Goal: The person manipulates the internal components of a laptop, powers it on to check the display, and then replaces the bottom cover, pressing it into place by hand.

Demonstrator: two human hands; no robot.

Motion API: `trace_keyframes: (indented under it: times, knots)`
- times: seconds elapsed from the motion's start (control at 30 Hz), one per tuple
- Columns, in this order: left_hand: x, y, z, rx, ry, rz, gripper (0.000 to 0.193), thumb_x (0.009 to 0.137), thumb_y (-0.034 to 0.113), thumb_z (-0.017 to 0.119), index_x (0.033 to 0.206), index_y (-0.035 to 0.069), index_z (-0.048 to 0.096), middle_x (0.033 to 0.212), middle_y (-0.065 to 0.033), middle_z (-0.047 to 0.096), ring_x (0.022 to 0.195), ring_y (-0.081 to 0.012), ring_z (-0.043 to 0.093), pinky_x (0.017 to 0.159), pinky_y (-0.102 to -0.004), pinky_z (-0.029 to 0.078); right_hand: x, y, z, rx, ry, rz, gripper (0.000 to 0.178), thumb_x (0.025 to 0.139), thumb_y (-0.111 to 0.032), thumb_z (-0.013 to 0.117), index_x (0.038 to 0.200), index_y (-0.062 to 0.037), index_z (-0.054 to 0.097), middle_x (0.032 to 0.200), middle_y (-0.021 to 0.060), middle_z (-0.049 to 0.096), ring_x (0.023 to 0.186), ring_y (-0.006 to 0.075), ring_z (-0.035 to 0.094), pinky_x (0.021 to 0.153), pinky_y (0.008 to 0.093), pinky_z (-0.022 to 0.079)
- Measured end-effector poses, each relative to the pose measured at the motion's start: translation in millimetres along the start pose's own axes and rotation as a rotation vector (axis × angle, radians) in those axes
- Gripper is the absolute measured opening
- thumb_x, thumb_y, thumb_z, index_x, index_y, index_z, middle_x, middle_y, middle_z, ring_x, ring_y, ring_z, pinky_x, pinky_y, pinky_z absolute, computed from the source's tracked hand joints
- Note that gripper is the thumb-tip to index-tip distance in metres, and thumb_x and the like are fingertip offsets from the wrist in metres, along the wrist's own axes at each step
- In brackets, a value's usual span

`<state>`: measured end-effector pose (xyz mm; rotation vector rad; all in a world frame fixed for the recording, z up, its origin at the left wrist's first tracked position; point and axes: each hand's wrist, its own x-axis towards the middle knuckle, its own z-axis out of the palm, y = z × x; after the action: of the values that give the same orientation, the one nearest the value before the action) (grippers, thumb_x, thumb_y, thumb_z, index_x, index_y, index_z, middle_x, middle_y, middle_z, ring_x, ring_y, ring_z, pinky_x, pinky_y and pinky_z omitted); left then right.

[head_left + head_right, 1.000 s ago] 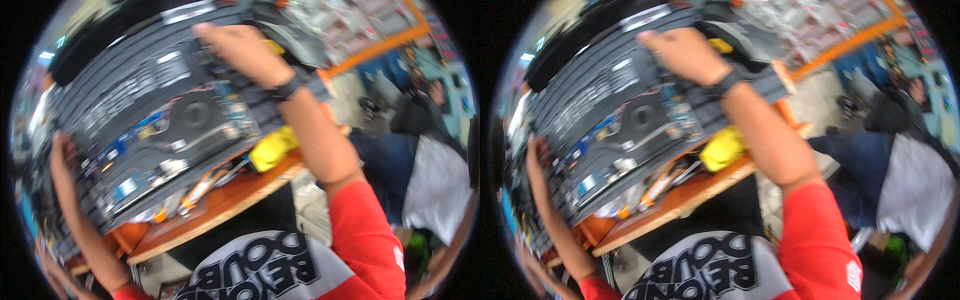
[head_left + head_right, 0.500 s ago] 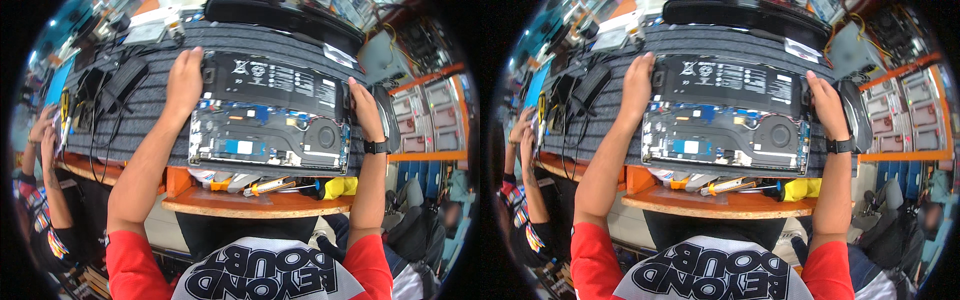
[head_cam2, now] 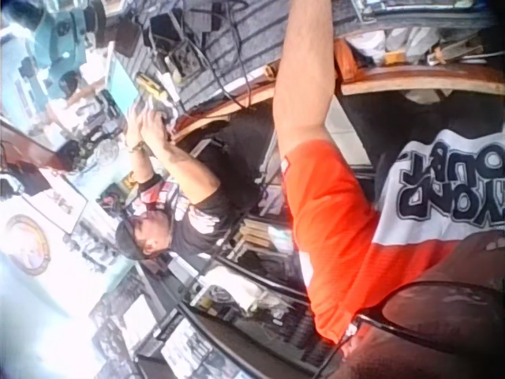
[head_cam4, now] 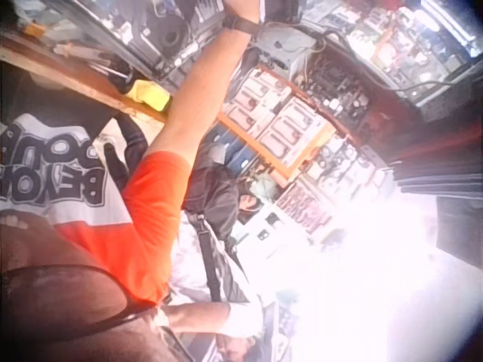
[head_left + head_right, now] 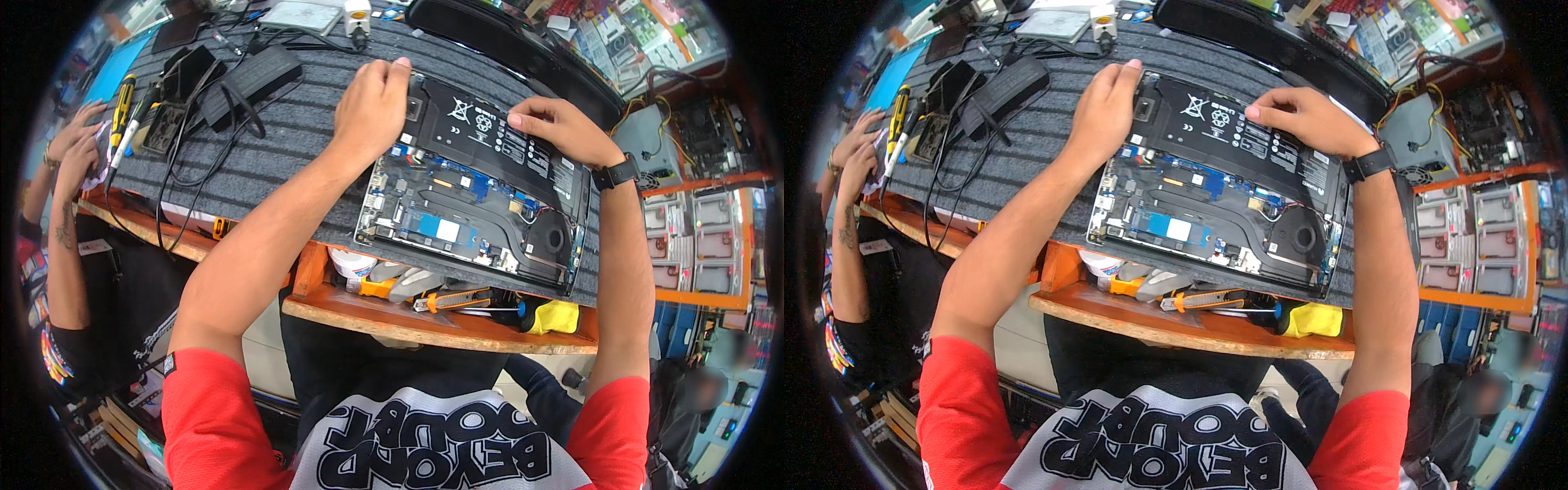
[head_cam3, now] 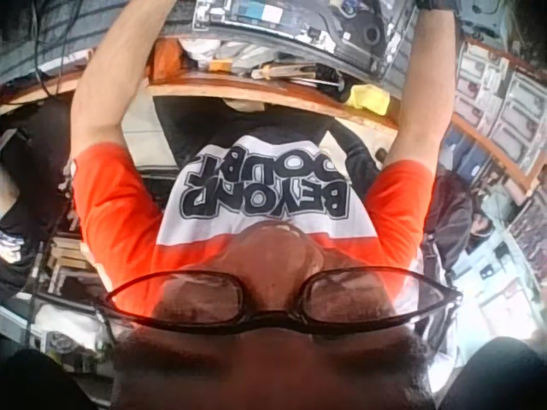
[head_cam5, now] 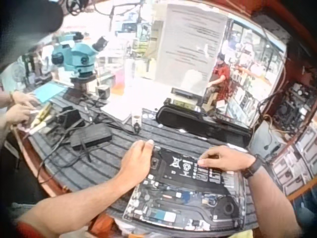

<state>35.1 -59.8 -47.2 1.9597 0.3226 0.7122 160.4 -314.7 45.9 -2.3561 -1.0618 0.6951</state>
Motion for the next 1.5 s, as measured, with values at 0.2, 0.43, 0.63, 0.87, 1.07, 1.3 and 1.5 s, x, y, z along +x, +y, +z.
trace_keyframes:
  times: [0.2, 0.43, 0.63, 0.87, 1.07, 1.3, 1.5]
  knots:
    - [10.1, -4.5, -7.7, 0.028, -0.093, -0.017, 0.051, 0.102, 0.042, 0.04, 0.097, -0.002, 0.066, 0.088, -0.0186, 0.064, 0.08, -0.034, 0.059, 0.077, -0.0432, 0.045, 2.1, 6.2, 6.8, 0.264, -0.034, 0.049, 0.036, 0.088, -0.034, 0.077, 0.104, -0.0032, 0.067, 0.082, -0.0057, 0.056, 0.079, 0.0038, 0.048, 0.073, 0.0213, 0.038]
    - [32.2, -19.4, -22.6, -0.171, -0.268, -0.145, 0.04, 0.1, 0.034, 0.048, 0.1, 0.003, 0.072, 0.071, -0.0002, 0.057, 0.067, -0.0091, 0.052, 0.048, -0.0241, 0.039, 0.6, -0.9, 8.6, 0.222, 0.031, 0.009, 0.035, 0.088, -0.032, 0.077, 0.105, -0.0028, 0.067, 0.086, -0.0054, 0.057, 0.083, 0.0041, 0.049, 0.077, 0.0217, 0.04]
    - [29.5, -9.4, -28.9, -0.257, -0.431, -0.133, 0.035, 0.1, 0.032, 0.056, 0.096, 0.001, 0.072, 0.07, 0.0009, 0.06, 0.059, -0.0077, 0.05, 0.052, -0.0245, 0.039, -8.7, -15.7, -0.3, 0.099, 0.108, -0.104, 0.037, 0.088, -0.034, 0.077, 0.106, -0.0036, 0.066, 0.089, -0.0041, 0.06, 0.086, 0.006, 0.051, 0.08, 0.0246, 0.043]
    - [34.6, -15.9, -26.8, -0.322, -0.464, -0.202, 0.028, 0.099, 0.027, 0.057, 0.087, 0.005, 0.07, 0.066, 0.0019, 0.059, 0.055, -0.004, 0.047, 0.046, -0.0223, 0.032, -27.6, -30.1, -8.0, 0.006, 0.231, -0.194, 0.041, 0.087, -0.033, 0.078, 0.111, -0.0027, 0.065, 0.101, 0.002, 0.064, 0.095, 0.011, 0.056, 0.085, 0.0279, 0.046]
    - [33.3, -12.6, -27.4, -0.358, -0.439, -0.259, 0.028, 0.098, 0.026, 0.058, 0.083, 0.005, 0.068, 0.065, 0.0033, 0.059, 0.052, -0.0035, 0.046, 0.044, -0.022, 0.032, -62.6, -70.3, -10.1, -0.124, 0.393, -0.289, 0.035, 0.084, -0.023, 0.079, 0.104, 0.0009, 0.064, 0.096, 0.0055, 0.062, 0.095, 0.0151, 0.058, 0.086, 0.029, 0.046]
    - [36.6, -14.2, -29.1, -0.518, -0.46, -0.252, 0.022, 0.094, 0.024, 0.063, 0.086, 0.004, 0.068, 0.063, 0.0025, 0.056, 0.052, -0.0041, 0.048, 0.045, -0.0214, 0.035, -133.5, -132.0, 14.8, -0.46, 0.67, -0.457, 0.034, 0.071, -0.011, 0.083, 0.098, -0.0024, 0.064, 0.092, 0.0097, 0.061, 0.086, 0.0274, 0.059, 0.076, 0.0351, 0.047]
    - [32.4, 16.2, -39.5, -0.5, -0.479, -0.332, 0.018, 0.094, 0.028, 0.065, 0.09, 0.011, 0.066, 0.066, 0.0094, 0.046, 0.053, -0.0016, 0.04, 0.046, -0.021, 0.028, -193.5, -159.1, 66.9, -0.599, 0.823, -0.317, 0.041, 0.063, -0.032, 0.085, 0.096, -0.0133, 0.071, 0.083, 0.0021, 0.057, 0.075, 0.0233, 0.053, 0.068, 0.0384, 0.043]
